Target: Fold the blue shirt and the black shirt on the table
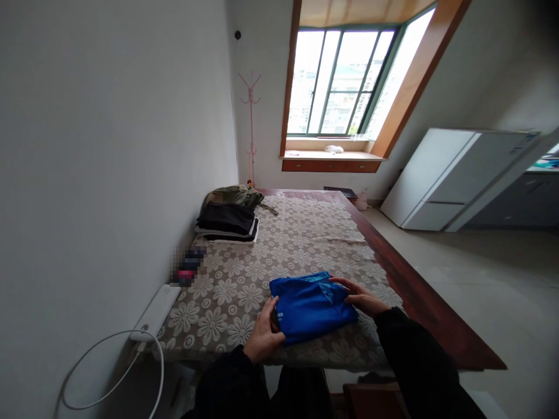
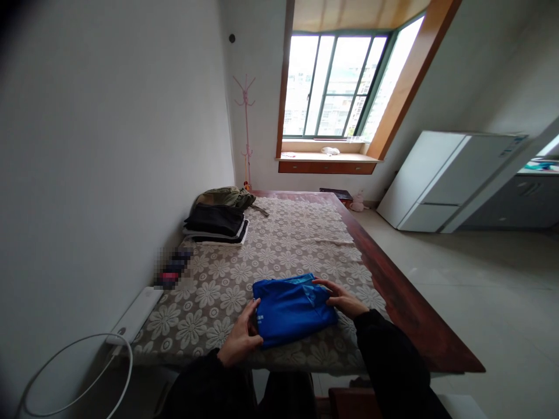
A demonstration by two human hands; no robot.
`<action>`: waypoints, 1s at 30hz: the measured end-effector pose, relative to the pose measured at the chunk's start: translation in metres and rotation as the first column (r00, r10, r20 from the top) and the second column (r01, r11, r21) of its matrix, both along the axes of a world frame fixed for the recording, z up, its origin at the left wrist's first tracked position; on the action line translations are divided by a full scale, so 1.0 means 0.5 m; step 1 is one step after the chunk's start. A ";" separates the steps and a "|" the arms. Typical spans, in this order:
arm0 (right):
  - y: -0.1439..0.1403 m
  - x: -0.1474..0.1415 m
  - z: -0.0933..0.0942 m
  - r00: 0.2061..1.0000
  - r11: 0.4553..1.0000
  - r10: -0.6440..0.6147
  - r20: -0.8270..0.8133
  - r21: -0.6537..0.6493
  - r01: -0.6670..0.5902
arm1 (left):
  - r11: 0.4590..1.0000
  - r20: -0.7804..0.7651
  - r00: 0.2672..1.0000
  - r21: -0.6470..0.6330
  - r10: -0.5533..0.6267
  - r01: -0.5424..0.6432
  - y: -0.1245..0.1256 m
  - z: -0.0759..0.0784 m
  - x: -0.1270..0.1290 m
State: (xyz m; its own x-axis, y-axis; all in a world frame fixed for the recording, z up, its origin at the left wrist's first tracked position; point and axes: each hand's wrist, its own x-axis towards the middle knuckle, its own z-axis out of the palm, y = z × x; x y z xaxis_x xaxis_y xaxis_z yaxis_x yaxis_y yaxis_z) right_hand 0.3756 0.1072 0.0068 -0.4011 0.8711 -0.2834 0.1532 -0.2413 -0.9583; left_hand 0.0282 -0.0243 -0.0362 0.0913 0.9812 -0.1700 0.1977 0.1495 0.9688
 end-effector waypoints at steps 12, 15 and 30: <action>-0.002 -0.021 -0.013 1.000 0.999 0.007 -0.029 -0.047 -0.009 | 0.999 0.088 0.996 -0.043 0.030 -0.026 -0.012 0.023 -0.010; -0.001 -0.021 -0.027 0.998 0.996 -0.010 -0.059 -0.085 0.005 | 0.998 0.089 0.996 -0.052 0.023 -0.019 -0.015 0.024 -0.016; 0.021 0.167 -0.019 0.944 0.949 -0.276 0.180 0.209 0.237 | 0.897 -0.790 0.427 0.376 0.441 -0.231 0.170 0.153 -0.408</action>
State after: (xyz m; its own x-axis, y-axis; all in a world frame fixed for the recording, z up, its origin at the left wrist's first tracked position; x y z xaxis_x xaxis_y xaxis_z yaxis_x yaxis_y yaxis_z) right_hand 0.4593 0.1178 -0.0027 -0.1075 0.9809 -0.1622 0.3061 -0.1226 -0.9441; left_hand -0.1757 0.0606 0.0403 -0.3364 0.9169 0.2147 0.8970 0.2426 0.3695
